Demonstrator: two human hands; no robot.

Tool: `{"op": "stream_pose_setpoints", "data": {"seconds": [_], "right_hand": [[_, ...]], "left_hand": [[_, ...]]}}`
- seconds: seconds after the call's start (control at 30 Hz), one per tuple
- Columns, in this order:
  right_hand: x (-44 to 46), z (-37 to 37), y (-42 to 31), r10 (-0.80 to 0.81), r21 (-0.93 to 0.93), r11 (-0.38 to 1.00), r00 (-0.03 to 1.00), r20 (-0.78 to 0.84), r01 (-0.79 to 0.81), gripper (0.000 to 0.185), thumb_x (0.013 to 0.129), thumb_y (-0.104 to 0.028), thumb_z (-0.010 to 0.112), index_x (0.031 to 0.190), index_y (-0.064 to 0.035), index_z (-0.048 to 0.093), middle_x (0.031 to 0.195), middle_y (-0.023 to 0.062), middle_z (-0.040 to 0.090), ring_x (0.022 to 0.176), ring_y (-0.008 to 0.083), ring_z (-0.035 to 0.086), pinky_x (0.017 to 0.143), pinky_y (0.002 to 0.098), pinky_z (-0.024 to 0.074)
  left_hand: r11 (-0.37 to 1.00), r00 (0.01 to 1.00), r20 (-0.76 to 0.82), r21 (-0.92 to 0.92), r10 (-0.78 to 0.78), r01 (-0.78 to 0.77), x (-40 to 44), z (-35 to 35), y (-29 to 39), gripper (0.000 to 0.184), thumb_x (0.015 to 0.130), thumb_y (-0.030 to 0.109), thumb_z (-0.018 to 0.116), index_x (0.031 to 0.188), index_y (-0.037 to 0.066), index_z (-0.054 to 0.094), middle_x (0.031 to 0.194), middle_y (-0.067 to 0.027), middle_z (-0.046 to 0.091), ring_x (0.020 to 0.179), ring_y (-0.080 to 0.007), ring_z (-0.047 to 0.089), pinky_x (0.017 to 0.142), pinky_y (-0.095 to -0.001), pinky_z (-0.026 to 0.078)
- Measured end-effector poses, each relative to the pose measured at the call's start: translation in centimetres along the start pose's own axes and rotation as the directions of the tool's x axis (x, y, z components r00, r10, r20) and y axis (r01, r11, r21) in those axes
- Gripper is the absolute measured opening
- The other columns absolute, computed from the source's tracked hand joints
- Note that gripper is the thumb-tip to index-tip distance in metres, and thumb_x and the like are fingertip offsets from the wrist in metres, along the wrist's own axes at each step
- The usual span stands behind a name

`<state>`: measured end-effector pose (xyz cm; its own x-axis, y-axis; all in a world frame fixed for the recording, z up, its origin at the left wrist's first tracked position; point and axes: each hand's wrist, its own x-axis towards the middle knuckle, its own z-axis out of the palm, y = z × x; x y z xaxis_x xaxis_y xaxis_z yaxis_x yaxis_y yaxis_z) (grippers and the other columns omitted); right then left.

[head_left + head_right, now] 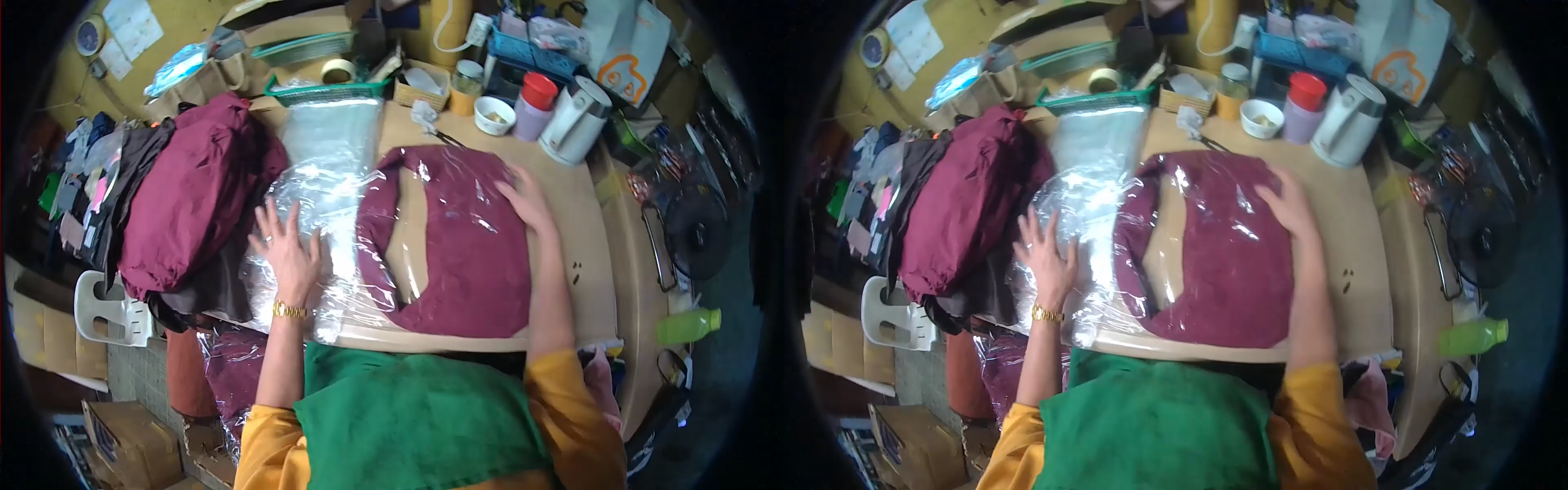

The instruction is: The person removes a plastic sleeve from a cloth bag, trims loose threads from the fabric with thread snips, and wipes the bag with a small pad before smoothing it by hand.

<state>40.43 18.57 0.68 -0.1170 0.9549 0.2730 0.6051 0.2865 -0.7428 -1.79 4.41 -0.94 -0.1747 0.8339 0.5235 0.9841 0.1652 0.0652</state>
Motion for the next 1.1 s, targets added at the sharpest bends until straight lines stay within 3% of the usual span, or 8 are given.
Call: {"op": "stream_pose_setpoints", "data": {"seconds": [0.1,0.23,0.3,0.4,0.67,1.0,1.03,1.1], "right_hand": [[-7.7,-2.5,-4.0,0.297,-0.288,0.909,0.953,-0.059,-0.301,0.065,0.088,-0.030,0.070,0.142,-0.0034,0.045,0.138,0.0239,0.050,0.130,0.0360,0.047,0.108,0.0428,0.0384],[-13.9,1.5,-6.4,0.182,-0.317,0.931,0.983,-0.021,-0.179,0.066,0.084,-0.018,0.072,0.143,-0.0062,0.044,0.132,0.0223,0.053,0.124,0.0348,0.052,0.105,0.0430,0.0409],[-13.4,3.9,-4.9,0.124,0.125,0.984,0.990,0.060,-0.131,0.056,0.081,-0.001,0.070,0.134,-0.0048,0.053,0.122,0.0142,0.061,0.112,0.0246,0.060,0.099,0.0342,0.0454],[-11.2,2.1,-6.8,-0.051,-0.130,0.990,0.998,0.026,0.054,0.031,0.087,0.002,0.063,0.118,0.0051,0.062,0.107,0.0158,0.066,0.105,0.0223,0.062,0.093,0.0326,0.0476],[-14.1,6.2,-28.1,-0.767,0.175,0.640,0.611,0.195,0.748,0.026,0.087,0.005,0.067,0.112,0.0022,0.067,0.102,0.0139,0.069,0.092,0.0251,0.066,0.086,0.0345,0.0507],[-22.0,38.1,-32.3,-0.861,0.614,0.458,0.151,0.485,0.643,0.039,0.086,-0.003,0.064,0.125,-0.0055,0.057,0.105,0.0169,0.054,0.080,0.0359,0.063,0.066,0.0431,0.0529],[-22.8,40.4,-31.2,-0.756,0.476,0.530,0.136,0.640,0.702,0.041,0.087,-0.005,0.063,0.127,-0.0060,0.055,0.113,0.0183,0.052,0.089,0.0365,0.064,0.072,0.0445,0.0530],[-23.4,43.3,-28.2,-0.668,0.342,0.516,0.119,0.735,0.785,0.049,0.087,-0.017,0.066,0.133,-0.0083,0.051,0.134,0.0195,0.044,0.115,0.0385,0.055,0.088,0.0506,0.0475]], "left_hand": [[0.870,0.932,0.139,-0.336,-0.334,0.361,0.3,-1.9,-3.6,0.078,0.087,0.029,0.068,0.151,0.011,0.029,0.144,-0.0312,0.037,0.128,-0.0463,0.045,0.103,-0.0558,0.039],[0.938,0.983,-0.183,-0.342,0.001,-0.064,0.5,0.9,-5.1,0.093,0.086,0.016,0.066,0.155,0.005,0.005,0.128,-0.0350,0.053,0.103,-0.0435,0.062,0.088,-0.0482,0.050],[0.722,0.812,0.537,-0.466,-0.229,0.512,1.0,-2.9,-3.0,0.085,0.084,0.011,0.058,0.156,0.014,0.013,0.097,-0.0278,0.067,0.083,-0.0423,0.066,0.075,-0.0480,0.050],[0.749,0.945,0.300,-0.594,-0.130,0.292,-1.6,-5.2,-5.3,0.047,0.081,0.009,0.053,0.126,0.015,0.060,0.071,-0.0224,0.059,0.069,-0.0359,0.060,0.069,-0.0451,0.047],[0.514,0.694,0.456,-0.467,-0.558,0.720,-23.4,-24.0,-19.4,0.029,0.076,0.012,0.060,0.103,0.001,0.064,0.080,-0.0053,0.059,0.071,-0.0118,0.058,0.065,-0.0302,0.049],[-0.029,-0.101,0.186,0.357,-0.977,0.934,-50.5,-23.4,-25.6,0.032,0.082,0.014,0.062,0.111,0.001,0.065,0.097,-0.0190,0.072,0.097,-0.0314,0.069,0.090,-0.0402,0.052],[-0.252,-0.336,0.161,0.392,-0.928,0.885,-49.9,-21.2,-26.1,0.043,0.084,0.017,0.061,0.125,0.003,0.059,0.129,-0.0220,0.061,0.122,-0.0350,0.058,0.101,-0.0486,0.045],[-0.141,-0.142,-0.037,0.502,-0.989,0.853,-45.5,-17.7,-24.6,0.066,0.086,0.032,0.065,0.144,0.010,0.044,0.163,-0.0193,0.009,0.149,-0.0406,0.013,0.108,-0.0671,0.026]]}}
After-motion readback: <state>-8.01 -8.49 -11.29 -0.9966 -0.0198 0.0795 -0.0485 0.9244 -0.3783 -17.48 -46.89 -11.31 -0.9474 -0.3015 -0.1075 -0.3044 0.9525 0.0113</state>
